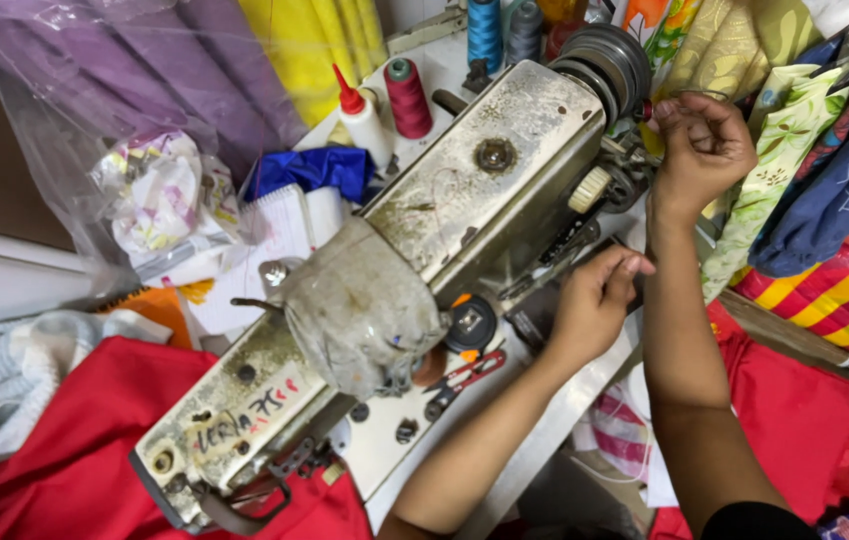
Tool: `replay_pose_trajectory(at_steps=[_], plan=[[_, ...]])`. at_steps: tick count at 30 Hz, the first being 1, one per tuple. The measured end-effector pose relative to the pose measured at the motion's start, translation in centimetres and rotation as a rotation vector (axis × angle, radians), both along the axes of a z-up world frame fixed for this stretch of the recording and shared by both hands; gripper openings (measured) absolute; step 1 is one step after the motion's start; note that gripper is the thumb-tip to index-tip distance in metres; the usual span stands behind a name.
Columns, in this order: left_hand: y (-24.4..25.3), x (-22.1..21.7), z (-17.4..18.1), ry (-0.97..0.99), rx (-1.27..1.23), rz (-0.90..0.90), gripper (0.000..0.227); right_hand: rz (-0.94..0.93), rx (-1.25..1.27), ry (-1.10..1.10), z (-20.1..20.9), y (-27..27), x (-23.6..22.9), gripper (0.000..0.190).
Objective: The person winds red thread onto a small bobbin using a sewing machine, then removes the bobbin and winds a second bobbin with brown thread. The person handles the bobbins and thread by hand while operating the machine's winding mechanism.
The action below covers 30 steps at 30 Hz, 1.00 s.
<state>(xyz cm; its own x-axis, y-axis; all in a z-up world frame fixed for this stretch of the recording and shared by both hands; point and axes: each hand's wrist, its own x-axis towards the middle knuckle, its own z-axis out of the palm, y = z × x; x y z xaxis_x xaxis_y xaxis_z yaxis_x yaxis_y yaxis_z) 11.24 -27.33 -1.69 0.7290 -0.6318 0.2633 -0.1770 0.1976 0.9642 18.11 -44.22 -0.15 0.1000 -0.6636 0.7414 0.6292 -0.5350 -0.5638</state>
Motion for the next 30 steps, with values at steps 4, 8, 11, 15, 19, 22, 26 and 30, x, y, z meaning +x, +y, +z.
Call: replay_pose_trajectory(at_steps=[4, 8, 11, 15, 19, 22, 26, 30], plan=[[0.2, -0.1, 0.2, -0.068, 0.054, 0.038, 0.033, -0.022, 0.041, -0.016, -0.2, 0.1, 0.0, 0.018], [0.4, -0.3, 0.5, -0.126, 0.118, 0.065, 0.028, -0.018, 0.011, -0.031, -0.3, 0.1, 0.0, 0.014], [0.5, -0.4, 0.9, -0.170, 0.187, 0.075, 0.026, -0.045, 0.006, -0.048, -0.4, 0.2, 0.1, 0.014], [0.7, -0.5, 1.4, -0.256, 0.326, 0.105, 0.026, -0.016, 0.047, -0.059, -0.4, 0.7, 0.2, 0.013], [1.2, -0.8, 2.9, -0.416, 0.552, 0.096, 0.015, -0.038, 0.034, -0.067, -0.4, 0.7, 0.5, 0.015], [1.3, -2.1, 3.9, -1.089, 0.648, 0.522, 0.005, -0.027, 0.065, -0.110, -0.6, 0.6, 0.7, 0.016], [1.6, -4.7, 5.1, -1.164, 0.764, 0.580, 0.026, -0.044, 0.045, -0.089, 0.3, 1.3, 0.4, 0.016], [2.1, -6.7, 6.5, -1.246, 0.773, 0.699, 0.017, -0.034, 0.070, -0.111, 0.1, 0.9, 0.6, 0.017]])
